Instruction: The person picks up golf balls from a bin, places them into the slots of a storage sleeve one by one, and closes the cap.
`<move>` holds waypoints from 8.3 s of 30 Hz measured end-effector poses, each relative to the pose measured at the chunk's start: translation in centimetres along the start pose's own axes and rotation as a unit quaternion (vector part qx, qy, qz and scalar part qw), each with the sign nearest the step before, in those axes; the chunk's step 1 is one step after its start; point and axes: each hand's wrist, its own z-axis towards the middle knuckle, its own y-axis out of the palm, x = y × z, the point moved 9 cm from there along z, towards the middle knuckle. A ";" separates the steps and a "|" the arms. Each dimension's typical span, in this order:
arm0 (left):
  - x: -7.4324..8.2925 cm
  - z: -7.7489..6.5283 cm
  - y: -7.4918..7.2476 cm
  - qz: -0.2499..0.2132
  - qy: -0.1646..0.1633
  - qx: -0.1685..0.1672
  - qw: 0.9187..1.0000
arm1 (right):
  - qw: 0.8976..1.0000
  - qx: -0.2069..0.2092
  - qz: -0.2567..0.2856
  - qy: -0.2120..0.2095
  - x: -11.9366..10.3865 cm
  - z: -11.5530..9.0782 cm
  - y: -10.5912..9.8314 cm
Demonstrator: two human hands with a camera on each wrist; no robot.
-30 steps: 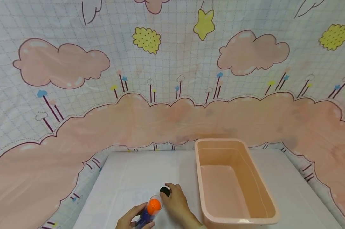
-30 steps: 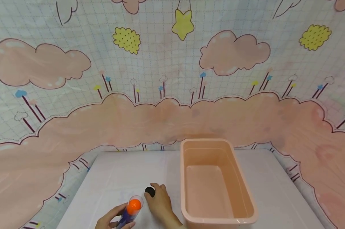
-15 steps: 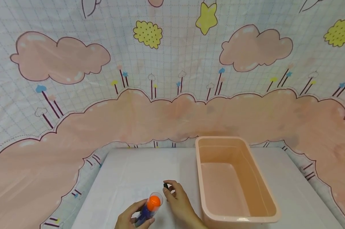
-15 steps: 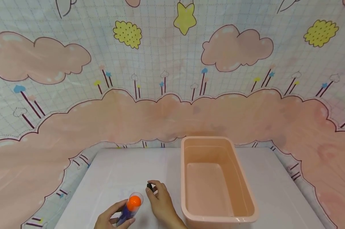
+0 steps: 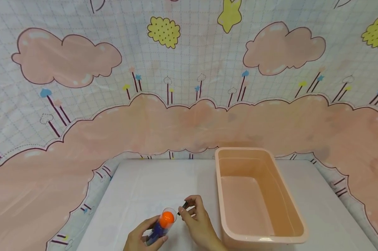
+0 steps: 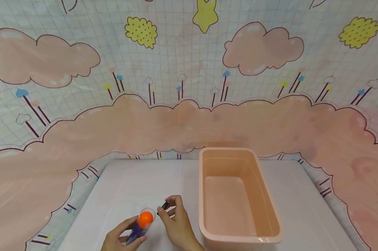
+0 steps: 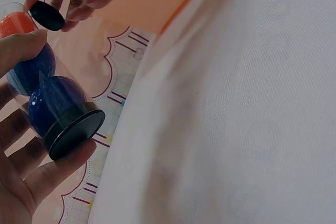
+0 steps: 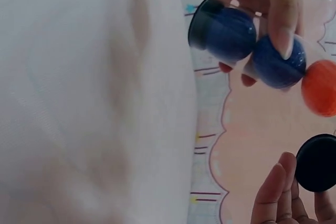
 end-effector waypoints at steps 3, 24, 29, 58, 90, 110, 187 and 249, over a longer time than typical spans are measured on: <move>0.0 0.2 0.0 -0.001 0.005 0.008 1.000 | 1.000 0.008 0.007 0.008 -0.2 -0.1 -0.4; 0.6 0.9 1.0 -0.009 0.018 0.000 1.000 | 0.997 -0.023 0.049 -0.047 -1.8 -0.7 -0.2; 0.7 1.0 1.0 -0.016 0.031 -0.009 0.999 | 0.994 -0.040 0.027 -0.096 -2.6 -0.9 0.1; 1.5 0.8 1.4 -0.060 0.086 0.048 0.993 | 0.983 -0.016 -0.009 -0.185 -3.0 -1.7 0.2; 2.0 0.6 1.5 -0.057 0.142 0.121 0.981 | 0.994 0.036 0.060 -0.082 -0.8 -1.2 0.9; 3.4 0.6 2.0 0.009 0.152 0.181 0.972 | 0.992 0.091 0.087 -0.016 0.1 -0.7 0.5; 2.2 8.2 5.2 -0.136 0.123 0.078 0.980 | 0.994 0.002 0.087 -0.069 4.3 2.5 0.1; 8.9 8.3 1.2 0.007 0.227 0.100 0.969 | 0.985 0.057 -0.054 -0.151 -2.5 2.8 -2.0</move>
